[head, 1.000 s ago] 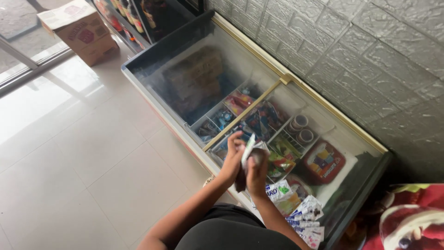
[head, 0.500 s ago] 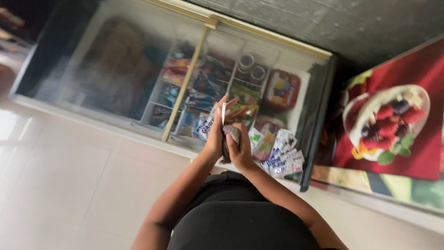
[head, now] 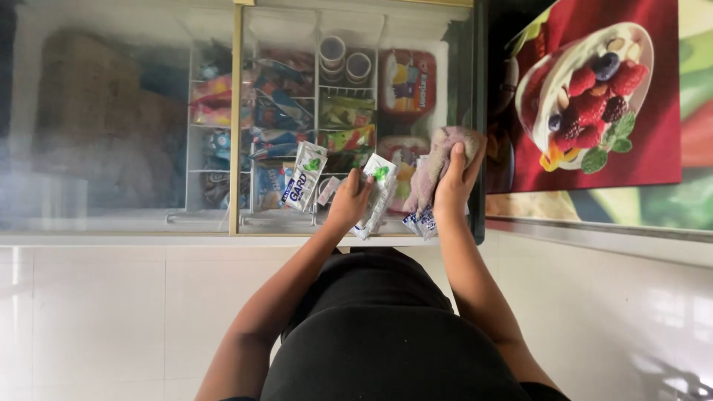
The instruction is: Wiping down small merchandise packets with a cloth before restocking them.
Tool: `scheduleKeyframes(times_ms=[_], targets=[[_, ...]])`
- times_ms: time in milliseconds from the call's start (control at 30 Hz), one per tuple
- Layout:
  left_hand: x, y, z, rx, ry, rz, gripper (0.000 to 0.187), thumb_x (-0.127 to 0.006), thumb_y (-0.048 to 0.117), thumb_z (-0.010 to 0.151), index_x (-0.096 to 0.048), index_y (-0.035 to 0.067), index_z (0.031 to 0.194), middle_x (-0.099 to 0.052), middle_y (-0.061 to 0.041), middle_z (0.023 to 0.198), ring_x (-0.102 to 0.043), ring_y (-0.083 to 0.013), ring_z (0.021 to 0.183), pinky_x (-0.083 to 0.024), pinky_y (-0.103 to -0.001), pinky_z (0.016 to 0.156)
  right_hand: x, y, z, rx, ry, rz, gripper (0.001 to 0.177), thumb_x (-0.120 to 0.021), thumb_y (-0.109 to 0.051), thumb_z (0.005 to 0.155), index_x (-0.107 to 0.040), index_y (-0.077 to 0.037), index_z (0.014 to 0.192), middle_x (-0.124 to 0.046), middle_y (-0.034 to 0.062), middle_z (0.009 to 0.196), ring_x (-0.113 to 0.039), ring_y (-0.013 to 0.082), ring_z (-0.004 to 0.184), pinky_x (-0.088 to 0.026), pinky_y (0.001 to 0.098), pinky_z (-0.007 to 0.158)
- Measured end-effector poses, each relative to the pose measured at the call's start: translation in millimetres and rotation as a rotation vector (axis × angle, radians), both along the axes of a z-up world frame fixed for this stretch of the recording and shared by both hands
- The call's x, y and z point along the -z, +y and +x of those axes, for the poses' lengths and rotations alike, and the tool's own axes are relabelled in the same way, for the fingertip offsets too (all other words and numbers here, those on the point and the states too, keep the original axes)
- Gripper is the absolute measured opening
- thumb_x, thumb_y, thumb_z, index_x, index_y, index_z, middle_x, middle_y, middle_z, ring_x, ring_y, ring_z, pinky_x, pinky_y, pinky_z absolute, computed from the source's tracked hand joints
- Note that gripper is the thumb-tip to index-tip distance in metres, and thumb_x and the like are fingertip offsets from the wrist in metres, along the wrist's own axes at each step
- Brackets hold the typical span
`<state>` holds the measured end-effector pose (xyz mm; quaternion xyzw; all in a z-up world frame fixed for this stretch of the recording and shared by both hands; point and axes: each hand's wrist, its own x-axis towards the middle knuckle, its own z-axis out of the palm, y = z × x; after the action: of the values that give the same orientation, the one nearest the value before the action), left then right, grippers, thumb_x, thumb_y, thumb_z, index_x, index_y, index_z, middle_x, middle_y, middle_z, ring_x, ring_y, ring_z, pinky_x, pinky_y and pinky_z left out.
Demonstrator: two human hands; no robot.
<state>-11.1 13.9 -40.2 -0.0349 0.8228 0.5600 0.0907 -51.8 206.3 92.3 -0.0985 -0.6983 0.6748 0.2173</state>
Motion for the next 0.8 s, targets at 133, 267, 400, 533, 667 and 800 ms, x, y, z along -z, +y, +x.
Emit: scheduleKeyframes(times_ms=[133, 267, 400, 533, 667, 800], targets=[[24, -1, 12, 0.007, 0.135, -0.069, 0.039, -0.067, 0.031, 0.100, -0.053, 0.002, 0.122, -0.059, -0.024, 0.110, -0.056, -0.0466, 0.102, -0.044, -0.054, 0.089, 30, -14, 25, -0.040, -0.296, 0.040, 0.066, -0.053, -0.046, 0.103, -0.034, -0.010, 0.154, -0.055, 0.0147, 0.138, -0.056, 0.0266, 0.127, -0.046, 0.0409, 0.108], [20, -14, 17, 0.035, 0.162, -0.291, 0.050, -0.074, 0.022, 0.088, -0.056, 0.006, 0.131, -0.048, -0.024, 0.123, -0.046, -0.0446, 0.114, -0.039, -0.054, 0.100, 73, -32, 43, -0.322, -0.536, 0.227, 0.042, -0.048, -0.042, 0.103, -0.048, -0.010, 0.131, -0.060, 0.0154, 0.111, -0.062, 0.0304, 0.096, -0.057, 0.0488, 0.085], [6, -44, 19, 0.001, 0.170, -0.372, 0.047, -0.076, 0.019, 0.088, -0.059, 0.008, 0.132, -0.045, -0.022, 0.128, -0.044, -0.0404, 0.118, -0.041, -0.050, 0.100, 92, -41, 56, -0.433, -0.293, 0.479, 0.033, -0.055, -0.032, 0.108, -0.051, -0.004, 0.125, -0.056, 0.0179, 0.120, -0.058, 0.0296, 0.110, -0.049, 0.0458, 0.097], [-33, -87, 3, -0.119, 0.135, -0.544, 0.053, -0.080, 0.021, 0.087, -0.053, 0.005, 0.129, -0.044, -0.022, 0.126, -0.046, -0.0404, 0.115, -0.045, -0.050, 0.094, 67, -63, 42, -0.397, -0.224, 0.481, 0.032, -0.058, -0.029, 0.106, -0.053, -0.003, 0.124, -0.058, 0.0141, 0.116, -0.060, 0.0265, 0.109, -0.048, 0.0409, 0.097], [-43, -116, -3, -0.298, 0.098, -0.513, 0.065, -0.086, 0.018, 0.075, -0.050, 0.006, 0.128, -0.048, -0.021, 0.121, -0.050, -0.0421, 0.111, -0.046, -0.051, 0.088, 68, -88, 26, -0.454, -0.170, 0.401, 0.027, -0.057, -0.027, 0.107, -0.054, -0.005, 0.122, -0.058, 0.0120, 0.117, -0.058, 0.0258, 0.109, -0.046, 0.0374, 0.099], [-25, -128, 1, -0.334, 0.048, -0.352, 0.058, -0.083, 0.015, 0.077, -0.052, 0.008, 0.126, -0.059, -0.017, 0.116, -0.059, -0.0383, 0.106, -0.048, -0.047, 0.086, 66, -116, 14, -0.538, -0.161, 0.337, 0.027, -0.056, -0.028, 0.108, -0.054, -0.005, 0.124, -0.056, 0.0118, 0.116, -0.057, 0.0245, 0.109, -0.046, 0.0357, 0.100]])
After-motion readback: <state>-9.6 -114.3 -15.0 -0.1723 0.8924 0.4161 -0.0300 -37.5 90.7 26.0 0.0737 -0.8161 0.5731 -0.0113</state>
